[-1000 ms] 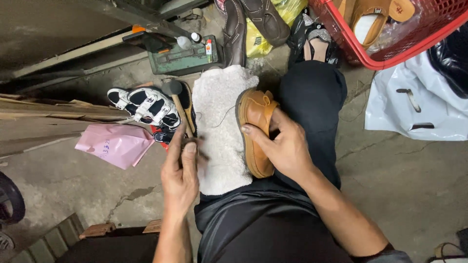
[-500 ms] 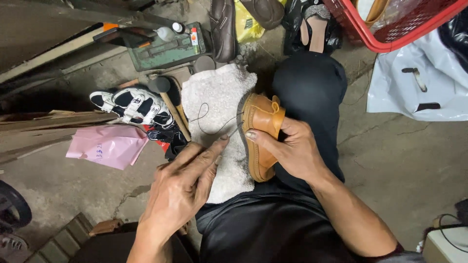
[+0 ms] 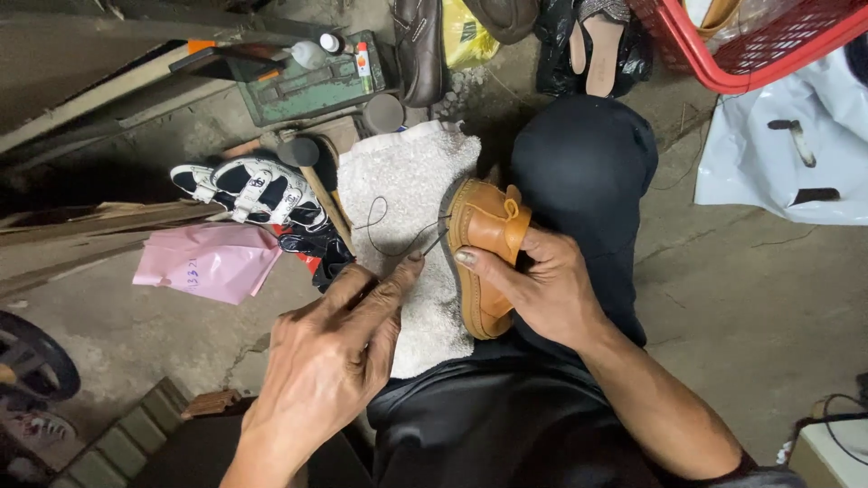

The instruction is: Hand-sewing the sole of a brown leather shoe using a needle and thread

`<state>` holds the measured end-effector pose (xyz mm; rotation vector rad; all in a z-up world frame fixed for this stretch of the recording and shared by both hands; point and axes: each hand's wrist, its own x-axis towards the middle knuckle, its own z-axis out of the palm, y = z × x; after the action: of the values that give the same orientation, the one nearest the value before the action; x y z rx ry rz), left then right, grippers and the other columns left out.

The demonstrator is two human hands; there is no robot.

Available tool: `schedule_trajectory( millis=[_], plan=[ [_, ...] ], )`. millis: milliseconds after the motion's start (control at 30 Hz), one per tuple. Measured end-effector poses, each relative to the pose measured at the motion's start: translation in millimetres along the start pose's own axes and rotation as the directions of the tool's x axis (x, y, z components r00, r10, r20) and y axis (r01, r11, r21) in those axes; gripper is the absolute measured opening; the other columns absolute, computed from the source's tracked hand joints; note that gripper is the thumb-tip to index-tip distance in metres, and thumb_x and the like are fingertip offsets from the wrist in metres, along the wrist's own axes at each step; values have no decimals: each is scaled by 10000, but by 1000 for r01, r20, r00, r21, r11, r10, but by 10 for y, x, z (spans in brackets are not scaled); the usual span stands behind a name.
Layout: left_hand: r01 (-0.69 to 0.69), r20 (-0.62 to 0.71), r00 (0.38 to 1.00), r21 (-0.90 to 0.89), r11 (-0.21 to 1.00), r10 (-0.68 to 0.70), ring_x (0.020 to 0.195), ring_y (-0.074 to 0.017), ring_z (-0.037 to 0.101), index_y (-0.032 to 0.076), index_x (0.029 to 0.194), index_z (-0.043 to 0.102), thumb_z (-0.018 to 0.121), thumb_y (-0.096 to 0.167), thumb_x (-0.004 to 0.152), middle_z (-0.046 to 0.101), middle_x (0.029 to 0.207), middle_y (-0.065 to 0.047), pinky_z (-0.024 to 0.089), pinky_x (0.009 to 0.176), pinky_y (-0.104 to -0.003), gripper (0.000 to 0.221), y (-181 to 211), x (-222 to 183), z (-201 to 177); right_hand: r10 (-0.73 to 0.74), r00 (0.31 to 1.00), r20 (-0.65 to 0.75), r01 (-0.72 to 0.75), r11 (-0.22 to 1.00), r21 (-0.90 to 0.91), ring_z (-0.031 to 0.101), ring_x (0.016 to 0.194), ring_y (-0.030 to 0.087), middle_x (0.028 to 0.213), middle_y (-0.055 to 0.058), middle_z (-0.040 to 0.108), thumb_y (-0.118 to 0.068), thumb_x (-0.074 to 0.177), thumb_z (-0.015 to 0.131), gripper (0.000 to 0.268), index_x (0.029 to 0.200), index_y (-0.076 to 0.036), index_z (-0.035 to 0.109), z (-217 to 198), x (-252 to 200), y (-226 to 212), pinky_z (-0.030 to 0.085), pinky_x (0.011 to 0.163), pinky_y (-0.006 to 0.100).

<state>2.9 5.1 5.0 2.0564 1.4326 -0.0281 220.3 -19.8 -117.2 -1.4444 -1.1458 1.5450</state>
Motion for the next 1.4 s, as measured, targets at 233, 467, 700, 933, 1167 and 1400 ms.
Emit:
schedule_trajectory(
  millis=[233,467,700,933,1167,1400],
  plan=[
    [30,79,996,159,987,-43,441,-277,617,249,1375,646,588,124,904,674,1107,-12,494,319,-440,491,46,117,-93,-9,1000,11,9,999,37,734,1063,166,1162,95,768,-152,894,766,348,1197,11,716,32,14,20,640,920,286],
    [-8,128,991,240,971,-24,572,-253,648,259,1380,650,596,163,894,671,995,1,506,367,-439,498,66,201,-153,-94,995,26,94,996,11,742,1055,190,1147,110,767,-153,907,760,337,1199,7,710,32,52,56,636,899,293],
    [80,609,738,350,933,-292,379,-194,337,360,1477,546,342,-231,608,610,717,-11,460,464,-441,1071,-12,520,-198,-207,977,-42,204,976,-71,758,966,207,1064,138,774,-126,908,770,259,1107,36,730,84,-21,149,640,849,315],
    [-118,718,621,483,868,-315,363,-233,440,293,1418,579,423,-211,687,458,435,-50,589,578,-484,901,121,896,-104,-141,982,-124,142,990,0,757,904,192,995,117,774,-136,925,746,210,1050,32,728,60,-25,112,634,829,299],
    [-52,616,769,325,944,-170,465,-275,592,336,1475,454,548,-106,846,566,1163,-132,553,485,-445,775,183,997,-97,-94,992,-84,96,995,22,746,988,176,1101,116,775,-152,921,748,256,1119,11,736,-11,23,127,595,919,293],
    [-217,75,976,219,951,206,980,-288,705,159,1284,726,596,132,1004,718,1186,-69,553,735,-409,310,-227,563,-41,29,989,-144,-12,993,118,771,867,161,1050,96,754,-166,986,629,195,1098,-38,724,-552,-325,-165,656,768,258]
  ],
)
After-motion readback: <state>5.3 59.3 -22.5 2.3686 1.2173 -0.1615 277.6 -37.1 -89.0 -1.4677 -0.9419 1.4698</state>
